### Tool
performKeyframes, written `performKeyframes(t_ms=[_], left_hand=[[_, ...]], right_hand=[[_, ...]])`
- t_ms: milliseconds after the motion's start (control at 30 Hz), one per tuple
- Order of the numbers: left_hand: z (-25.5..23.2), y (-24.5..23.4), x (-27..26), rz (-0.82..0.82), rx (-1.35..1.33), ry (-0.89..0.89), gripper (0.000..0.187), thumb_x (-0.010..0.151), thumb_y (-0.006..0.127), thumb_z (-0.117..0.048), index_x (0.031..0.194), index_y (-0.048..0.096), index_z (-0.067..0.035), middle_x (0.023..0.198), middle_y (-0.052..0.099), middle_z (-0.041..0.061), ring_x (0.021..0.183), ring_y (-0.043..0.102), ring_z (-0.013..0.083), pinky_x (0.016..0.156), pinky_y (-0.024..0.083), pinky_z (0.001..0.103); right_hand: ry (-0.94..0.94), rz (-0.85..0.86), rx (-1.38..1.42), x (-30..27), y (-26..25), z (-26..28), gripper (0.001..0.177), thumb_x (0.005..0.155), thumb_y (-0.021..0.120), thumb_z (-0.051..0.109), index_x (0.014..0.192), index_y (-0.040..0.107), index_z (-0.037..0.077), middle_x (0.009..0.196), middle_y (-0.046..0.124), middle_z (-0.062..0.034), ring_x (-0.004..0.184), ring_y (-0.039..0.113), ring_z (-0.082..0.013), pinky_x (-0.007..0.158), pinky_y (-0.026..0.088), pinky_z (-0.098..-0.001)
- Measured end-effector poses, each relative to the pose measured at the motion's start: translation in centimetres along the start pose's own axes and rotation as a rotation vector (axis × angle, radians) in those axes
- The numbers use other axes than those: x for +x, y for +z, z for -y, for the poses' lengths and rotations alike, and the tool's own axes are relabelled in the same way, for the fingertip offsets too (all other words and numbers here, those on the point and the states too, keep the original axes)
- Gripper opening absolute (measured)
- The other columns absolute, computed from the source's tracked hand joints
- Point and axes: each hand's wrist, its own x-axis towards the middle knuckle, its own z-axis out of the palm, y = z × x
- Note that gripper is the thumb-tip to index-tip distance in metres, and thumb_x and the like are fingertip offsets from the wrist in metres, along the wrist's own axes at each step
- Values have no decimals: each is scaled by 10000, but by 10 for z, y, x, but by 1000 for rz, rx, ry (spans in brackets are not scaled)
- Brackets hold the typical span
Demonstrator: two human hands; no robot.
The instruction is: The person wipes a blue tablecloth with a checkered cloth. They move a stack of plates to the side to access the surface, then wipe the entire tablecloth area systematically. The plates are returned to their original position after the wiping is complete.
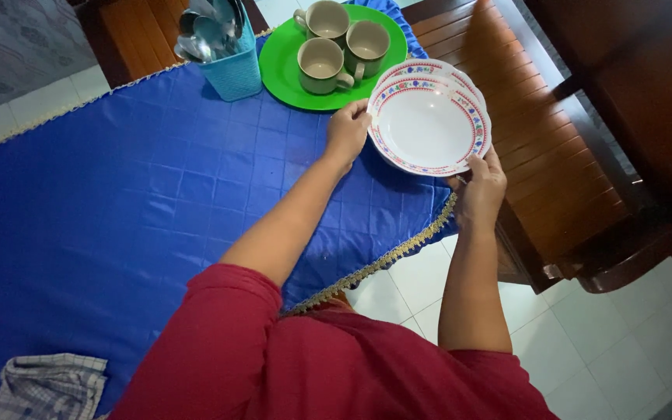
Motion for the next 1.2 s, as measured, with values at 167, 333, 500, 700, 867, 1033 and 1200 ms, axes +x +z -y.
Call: performKeyframes(t_ms=[167, 333, 500, 700, 867, 1033, 1200], left_hand=[[3, 0, 2, 7, 36, 23, 398, 849, 632, -204, 1217, 761, -125, 1091, 788, 87, 1083, 729, 275, 949, 560, 409], [17, 2, 10, 28, 66, 87, 422, 869, 636, -208, 1273, 739, -138, 1068, 789, 113, 1061, 733, 295, 943, 557, 413], [22, 2, 11, 43, 183, 136, 441, 905, 627, -288, 1336, 697, -231, 1059, 787, 77, 1072, 719, 295, 978, 549, 413], [64, 12, 33, -7, 263, 192, 460, 916, 652, -358, 1374, 665, -319, 1075, 753, 109, 1117, 701, 299, 1036, 523, 405], [62, 12, 28, -10, 278, 264, 456, 949, 637, -328, 1404, 641, -289, 1067, 746, 135, 1156, 672, 321, 1076, 480, 409], [63, 15, 27, -10, 257, 303, 462, 981, 629, -288, 1442, 612, -275, 1049, 749, 151, 1184, 657, 320, 1108, 437, 397], [63, 17, 26, -52, 367, 295, 492, 962, 643, -394, 1448, 589, -342, 1093, 733, 116, 1216, 652, 284, 1113, 474, 425]], right_hand=[[0, 3, -10, 15, -6, -13, 553, 972, 576, 135, 1515, 479, 97, 1209, 675, -162, 918, 762, -264, 653, 746, -368], [-13, -2, -3, 27, -6, -22, 566, 946, 593, 123, 1504, 499, 116, 1196, 676, -157, 878, 739, -243, 638, 752, -388], [-29, -10, -7, 31, -9, -30, 590, 936, 599, 92, 1514, 481, 89, 1243, 645, -200, 886, 721, -257, 568, 740, -371], [-62, -20, -44, 28, -5, -21, 551, 958, 607, 85, 1499, 509, 117, 1271, 658, -180, 819, 723, -219, 604, 747, -394], [-66, -23, -60, 34, -7, -28, 548, 976, 606, 105, 1510, 486, 116, 1241, 664, -150, 765, 710, -186, 610, 751, -363], [-64, -22, -105, 28, -1, -20, 531, 1000, 599, 123, 1517, 477, 129, 1158, 673, -113, 726, 695, -144, 588, 753, -318], [-101, -64, -143, 19, 10, -13, 511, 1037, 609, 128, 1529, 470, 124, 985, 602, -62, 658, 590, -78, 546, 726, -247]])
